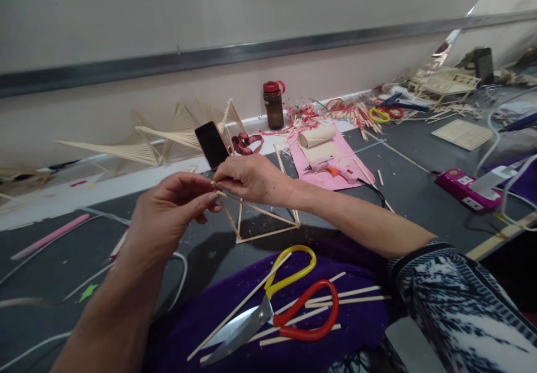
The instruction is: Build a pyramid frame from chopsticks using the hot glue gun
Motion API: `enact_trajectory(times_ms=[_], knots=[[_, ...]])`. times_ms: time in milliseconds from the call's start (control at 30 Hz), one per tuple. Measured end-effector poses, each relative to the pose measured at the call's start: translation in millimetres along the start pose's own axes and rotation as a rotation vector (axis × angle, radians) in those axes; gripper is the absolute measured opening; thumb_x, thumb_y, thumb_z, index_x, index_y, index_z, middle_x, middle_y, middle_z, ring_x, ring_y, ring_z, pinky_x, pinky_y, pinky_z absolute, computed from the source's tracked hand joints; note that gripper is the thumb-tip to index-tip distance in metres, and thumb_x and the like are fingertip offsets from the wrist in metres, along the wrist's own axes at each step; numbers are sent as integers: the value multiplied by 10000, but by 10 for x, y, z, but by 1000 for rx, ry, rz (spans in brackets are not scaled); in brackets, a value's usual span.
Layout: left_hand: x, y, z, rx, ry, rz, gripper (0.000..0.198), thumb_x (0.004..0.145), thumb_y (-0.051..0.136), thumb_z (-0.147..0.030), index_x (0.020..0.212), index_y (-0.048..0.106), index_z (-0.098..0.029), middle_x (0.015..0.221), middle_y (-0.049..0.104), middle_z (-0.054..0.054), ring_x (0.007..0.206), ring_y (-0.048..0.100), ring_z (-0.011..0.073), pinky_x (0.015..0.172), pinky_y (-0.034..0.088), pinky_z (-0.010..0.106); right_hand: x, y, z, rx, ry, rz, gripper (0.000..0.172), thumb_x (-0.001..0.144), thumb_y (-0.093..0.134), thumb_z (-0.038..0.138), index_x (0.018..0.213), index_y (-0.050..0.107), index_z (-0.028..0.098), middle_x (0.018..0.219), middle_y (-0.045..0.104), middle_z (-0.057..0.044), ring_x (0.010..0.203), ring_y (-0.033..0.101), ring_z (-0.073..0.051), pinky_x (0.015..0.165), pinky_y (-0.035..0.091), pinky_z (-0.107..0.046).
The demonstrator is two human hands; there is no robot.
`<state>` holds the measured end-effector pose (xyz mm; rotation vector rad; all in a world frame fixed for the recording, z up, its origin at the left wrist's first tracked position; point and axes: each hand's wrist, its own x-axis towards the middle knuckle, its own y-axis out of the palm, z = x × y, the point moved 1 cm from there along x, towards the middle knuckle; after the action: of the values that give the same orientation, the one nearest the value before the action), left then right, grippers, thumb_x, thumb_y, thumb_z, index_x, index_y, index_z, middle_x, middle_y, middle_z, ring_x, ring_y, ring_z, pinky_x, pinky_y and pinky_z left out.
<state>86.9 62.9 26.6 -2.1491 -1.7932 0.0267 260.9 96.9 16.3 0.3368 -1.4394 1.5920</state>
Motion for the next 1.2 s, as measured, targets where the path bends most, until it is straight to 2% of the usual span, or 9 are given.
enact_trajectory(times_ms=[500, 767, 1200], knots=[[-88, 44, -33, 72, 38, -65, 171, 717, 695, -238, 869, 632, -191, 721, 674, -8, 558, 636, 113, 419, 454, 178, -19, -42, 26, -3, 5, 36, 131, 856, 536, 156, 839, 661, 119, 753, 644, -19, 699, 559, -94, 631, 383, -205], [-97, 52, -41, 75, 53, -92, 246, 701, 715, -247, 927, 631, -203, 730, 680, -15, 545, 630, 113, 414, 447, 188, -15, -35, 7, 18, 8, 52, 120, 850, 538, 141, 856, 657, 128, 795, 660, -23, 741, 586, -100, 666, 408, -208], [-113, 55, -57, 98, 53, -112, 219, 698, 722, -250, 902, 659, -201, 738, 691, -3, 544, 631, 114, 413, 453, 186, -6, -28, 12, 3, 16, 76, 144, 875, 534, 197, 896, 658, 126, 799, 655, -31, 739, 586, -103, 657, 407, -216]])
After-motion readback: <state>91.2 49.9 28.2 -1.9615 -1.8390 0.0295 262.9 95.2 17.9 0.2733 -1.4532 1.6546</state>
